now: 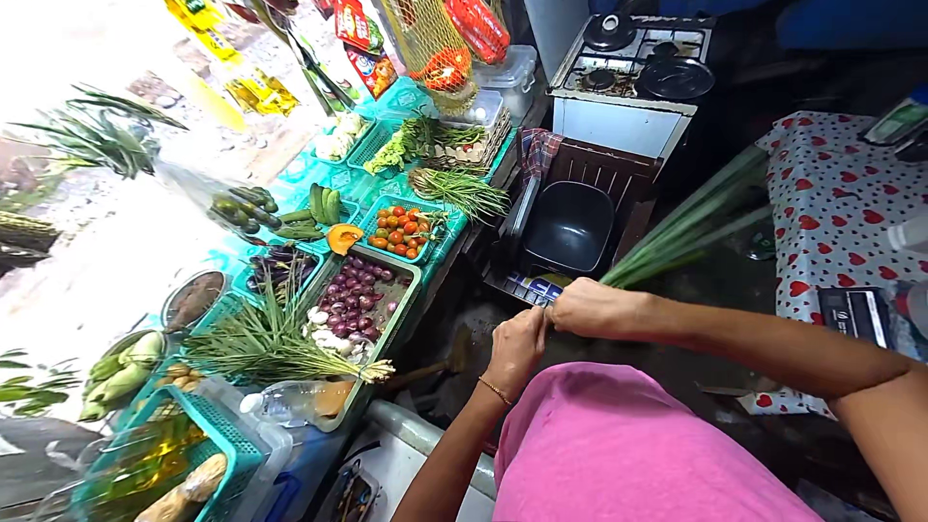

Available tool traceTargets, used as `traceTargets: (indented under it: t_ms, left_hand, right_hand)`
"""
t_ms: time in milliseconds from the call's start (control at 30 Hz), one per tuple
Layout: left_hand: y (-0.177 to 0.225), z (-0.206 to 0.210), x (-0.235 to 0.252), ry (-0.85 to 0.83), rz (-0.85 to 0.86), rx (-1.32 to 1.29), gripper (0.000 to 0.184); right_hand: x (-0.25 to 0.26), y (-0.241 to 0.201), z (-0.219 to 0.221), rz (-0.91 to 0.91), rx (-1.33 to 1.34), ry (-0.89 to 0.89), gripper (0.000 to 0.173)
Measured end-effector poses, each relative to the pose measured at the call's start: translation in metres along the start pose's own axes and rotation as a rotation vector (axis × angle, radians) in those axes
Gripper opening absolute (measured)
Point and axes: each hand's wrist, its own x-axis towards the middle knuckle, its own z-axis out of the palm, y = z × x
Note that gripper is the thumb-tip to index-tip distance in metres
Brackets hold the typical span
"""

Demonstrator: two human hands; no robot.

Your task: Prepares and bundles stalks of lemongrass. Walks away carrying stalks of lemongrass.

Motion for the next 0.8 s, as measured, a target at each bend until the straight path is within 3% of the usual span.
traceTargets:
  t_ms: [100, 200, 300, 367, 400, 467, 600, 700, 800]
  left_hand:
    - [-0.004, -0.006, -0.008, -0.077, 0.219, -0.186, 0.027]
    - [-0.007, -0.025, -0.011, -0.027, 0.367, -0.452, 0.025]
    - [-0.009, -0.035, -0.011, 0.111, 0.358, -0.577, 0.026]
    - [-0.014, -0.034, -0.008, 0.282, 0.248, -0.558, 0.028]
    - [-0.017, -0.032, -0.006, 0.358, 0.182, -0.508, 0.028]
    - [-0.025, -0.025, -0.003, 0.442, 0.055, -0.327, 0.031]
    - [-0.031, -0.008, 0.0, 0.428, -0.022, 0.048, 0.034]
    - [-0.022, -0.004, -0.001, 0.27, 0.054, 0.115, 0.025]
    - [-0.017, -0.013, -0.007, 0.06, 0.18, -0.076, 0.026]
  right_hand:
    - [0.013, 0.043, -0.004, -0.321, 0.24, 0.018, 0.022]
    - [0.028, 0.074, 0.014, -0.547, 0.841, 0.098, 0.018]
    - [0.038, 0.054, 0.052, -0.531, 1.446, 0.165, 0.024]
    - [0.038, 0.028, 0.069, -0.401, 1.617, 0.277, 0.031]
    - [0.037, 0.017, 0.073, -0.321, 1.581, 0.354, 0.035]
    - [0.033, 0.006, 0.076, -0.121, 1.258, 0.474, 0.038]
    - [0.009, -0.001, 0.039, 0.129, 0.469, 0.267, 0.039]
    - [0.001, 0.004, 0.013, 0.101, 0.227, 0.235, 0.036]
    - [0.009, 0.037, 0.0, -0.103, 0.21, 0.293, 0.03]
